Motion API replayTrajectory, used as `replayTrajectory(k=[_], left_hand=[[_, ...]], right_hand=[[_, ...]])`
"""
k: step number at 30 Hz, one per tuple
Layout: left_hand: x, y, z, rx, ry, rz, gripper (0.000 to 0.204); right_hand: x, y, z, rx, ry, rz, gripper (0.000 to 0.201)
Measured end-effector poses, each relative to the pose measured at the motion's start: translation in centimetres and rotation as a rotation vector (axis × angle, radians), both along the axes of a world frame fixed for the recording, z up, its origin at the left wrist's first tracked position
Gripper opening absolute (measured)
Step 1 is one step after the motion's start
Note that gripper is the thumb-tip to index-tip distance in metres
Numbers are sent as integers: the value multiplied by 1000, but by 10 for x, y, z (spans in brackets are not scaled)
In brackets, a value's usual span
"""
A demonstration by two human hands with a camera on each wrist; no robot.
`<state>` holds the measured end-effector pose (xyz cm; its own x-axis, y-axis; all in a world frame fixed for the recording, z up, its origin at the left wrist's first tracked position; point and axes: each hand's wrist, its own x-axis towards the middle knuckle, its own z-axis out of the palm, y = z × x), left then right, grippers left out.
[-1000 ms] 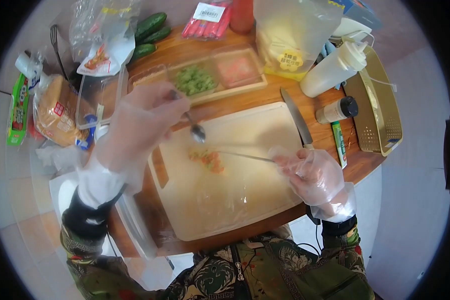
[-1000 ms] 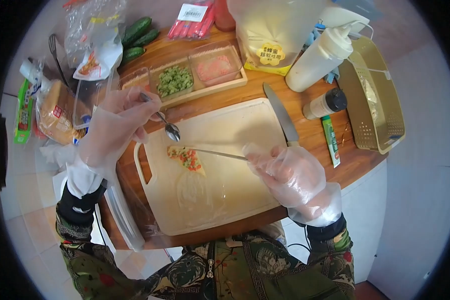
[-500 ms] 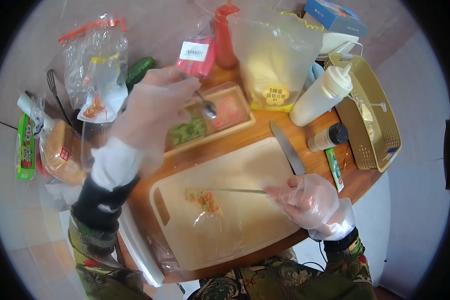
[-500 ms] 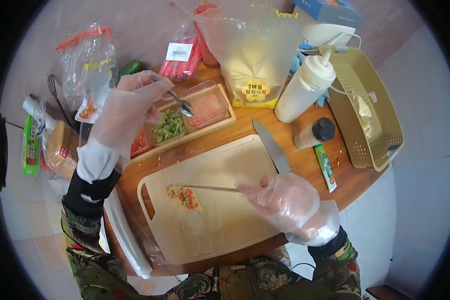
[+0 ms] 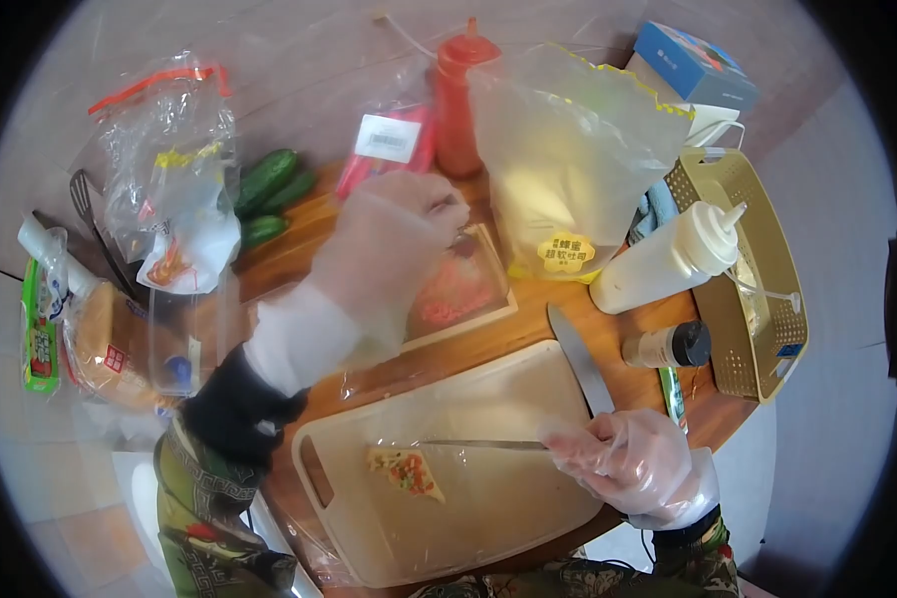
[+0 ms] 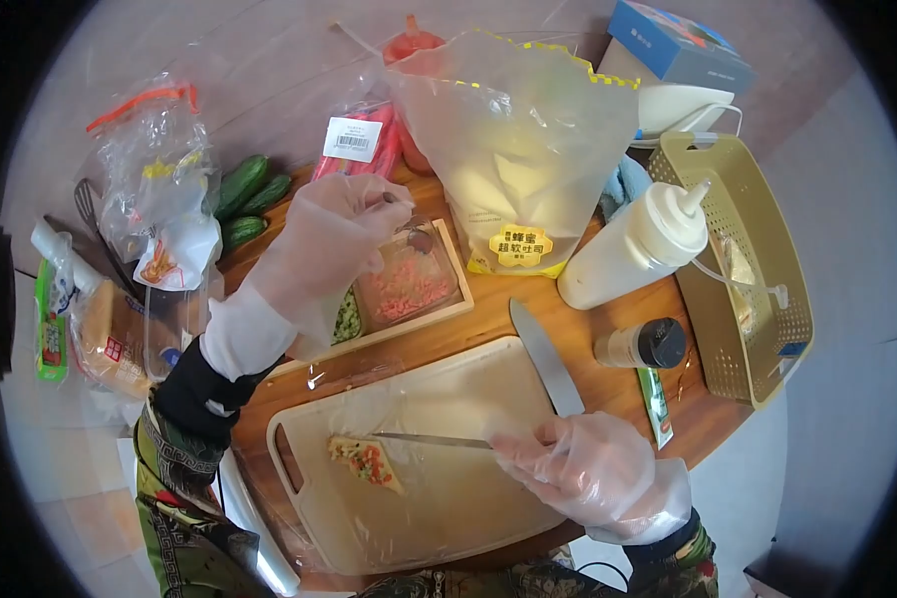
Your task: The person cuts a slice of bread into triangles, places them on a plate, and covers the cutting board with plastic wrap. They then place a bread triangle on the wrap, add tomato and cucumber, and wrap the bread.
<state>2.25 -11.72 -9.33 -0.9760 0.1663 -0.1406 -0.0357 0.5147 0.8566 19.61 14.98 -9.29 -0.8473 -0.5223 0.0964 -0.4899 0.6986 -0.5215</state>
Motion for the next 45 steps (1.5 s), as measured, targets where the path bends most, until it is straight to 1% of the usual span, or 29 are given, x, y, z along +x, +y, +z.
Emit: replayTrajectory(k=[2, 3, 5, 6, 8, 9, 11, 12, 14, 15, 17, 18, 20, 24, 26, 27, 29, 30, 32, 33, 35, 39, 42, 44, 45], left_hand=[[3, -1, -5, -77, 160, -61, 26], [2, -5, -11, -76, 155, -65, 26], [3, -10, -22, -136, 539, -265, 25], [4, -10, -25, -135, 537, -265, 25], [11, -4, -10, 109, 85, -179, 24], [14, -5, -2, 108, 86, -179, 24], [20, -6, 8, 47, -126, -235, 22], [18, -10, 4, 46, -126, -237, 22], [14, -17, -3, -243, 491, -586, 20], [14, -18, -4, -244, 490, -588, 20], [15, -13, 8, -118, 130, -416, 19], [15, -14, 7, -120, 130, -418, 19], [14, -16, 5, -271, 403, -386, 15], [16, -15, 4, -355, 383, -323, 18], [17, -14, 2, -220, 144, -245, 20], [18, -13, 4, -221, 143, -246, 20], [21, -8, 14, -72, -189, -82, 22], [22, -8, 13, -73, -189, -84, 22], [22, -9, 9, -2, -211, 13, 24], [22, -10, 9, -3, -211, 13, 24], [20, -13, 8, 35, -264, 72, 22], [18, -16, 8, 96, -261, 91, 20], [18, -20, 4, 84, -189, 64, 19], [20, -19, 8, 164, -247, 151, 19], [21, -19, 7, 165, -246, 152, 19]], right_hand=[[-1, 0, 2, 62, -10, 25, 24], [-1, 0, 0, 62, -15, 21, 24], [-1, 2, -4, 54, 11, 36, 25], [0, 2, -5, 53, 9, 36, 25], [0, 2, -7, 54, 74, 15, 25], [0, 3, -8, 53, 75, 15, 25], [0, 4, -9, 32, 138, -6, 25], [0, 5, -10, 31, 137, -8, 25], [1, 6, -12, -6, 136, -38, 26], [1, 6, -13, -8, 135, -39, 26], [1, 6, -13, 3, 133, -40, 27], [1, 5, -11, 1, 133, -42, 27], [0, 3, -6, 22, 122, -47, 28], [1, 6, -13, 15, 132, -30, 28], [2, 6, -15, 8, 133, -29, 27], [2, 6, -14, 7, 133, -30, 27], [2, 5, -11, 12, 125, -35, 26], [2, 5, -12, 12, 124, -37, 26], [3, 6, -13, -6, 111, -47, 24], [3, 6, -12, -6, 111, -48, 24], [3, 6, -11, -8, 86, -54, 23], [5, 6, -15, -5, 87, -47, 22], [7, 5, -16, -30, 97, -58, 22], [9, 5, -15, -19, 108, -63, 23], [9, 5, -13, -19, 109, -61, 23]])
